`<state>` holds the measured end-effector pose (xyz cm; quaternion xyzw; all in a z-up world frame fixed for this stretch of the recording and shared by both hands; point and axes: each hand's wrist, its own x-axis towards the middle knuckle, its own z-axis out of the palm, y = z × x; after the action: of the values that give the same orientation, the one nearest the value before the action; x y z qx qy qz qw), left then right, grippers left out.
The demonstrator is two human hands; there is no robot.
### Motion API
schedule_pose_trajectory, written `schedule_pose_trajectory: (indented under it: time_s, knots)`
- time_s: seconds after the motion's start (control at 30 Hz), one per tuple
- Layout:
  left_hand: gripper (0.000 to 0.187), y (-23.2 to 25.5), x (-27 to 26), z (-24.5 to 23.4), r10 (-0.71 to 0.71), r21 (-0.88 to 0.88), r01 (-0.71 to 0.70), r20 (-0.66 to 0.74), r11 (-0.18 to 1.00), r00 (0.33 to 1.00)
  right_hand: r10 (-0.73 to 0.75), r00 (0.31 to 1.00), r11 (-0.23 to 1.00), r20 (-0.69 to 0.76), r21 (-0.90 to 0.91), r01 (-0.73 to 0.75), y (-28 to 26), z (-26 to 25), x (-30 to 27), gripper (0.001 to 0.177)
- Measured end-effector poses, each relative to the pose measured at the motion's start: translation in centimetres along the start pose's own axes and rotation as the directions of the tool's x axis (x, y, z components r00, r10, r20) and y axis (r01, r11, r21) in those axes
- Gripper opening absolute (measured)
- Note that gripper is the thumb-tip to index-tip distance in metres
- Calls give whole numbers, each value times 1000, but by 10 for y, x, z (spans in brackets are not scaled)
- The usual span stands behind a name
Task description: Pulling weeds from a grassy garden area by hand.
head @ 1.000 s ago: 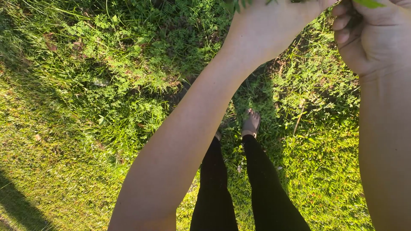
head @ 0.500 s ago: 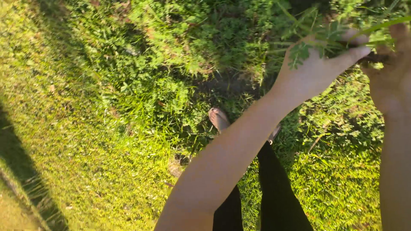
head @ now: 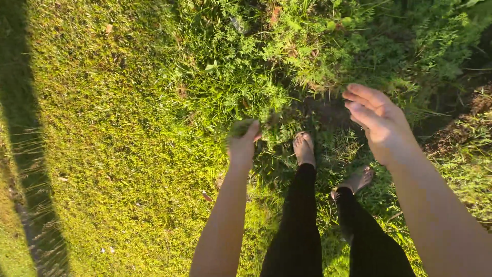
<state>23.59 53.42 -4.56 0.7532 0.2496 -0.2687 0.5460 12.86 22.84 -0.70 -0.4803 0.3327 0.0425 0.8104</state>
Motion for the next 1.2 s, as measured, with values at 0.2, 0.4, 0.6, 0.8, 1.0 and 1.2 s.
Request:
schedule_pose_trajectory:
  time_s: [0.2, 0.4, 0.6, 0.8, 1.0, 1.2]
  knots:
    - [44, 44, 49, -166, -75, -115, 55, -174, 992, 982, 130, 988, 981, 78, -154, -117, 22, 90, 26, 53]
    - [101, 80, 95, -195, -189, 30, 210, -328, 977, 926, 121, 993, 984, 9, -135, -118, 46, 91, 30, 55]
    - [36, 28, 64, -39, 230, 162, -239, 73, 957, 970, 3, 988, 999, -155, 44, 4, 63, 6, 19, 59]
    - [22, -38, -26, 172, 336, 364, -531, 479, 765, 811, 7, 905, 999, -425, 43, 13, 70, -126, -31, 64]
    - [29, -53, -130, 339, 134, 446, -497, 630, 745, 765, 27, 832, 980, -554, 177, 87, 96, -273, -90, 59]
    - [34, -118, -145, 478, 1, 579, -599, 719, 552, 695, 122, 765, 989, -633, 139, -42, 76, -407, -134, 53]
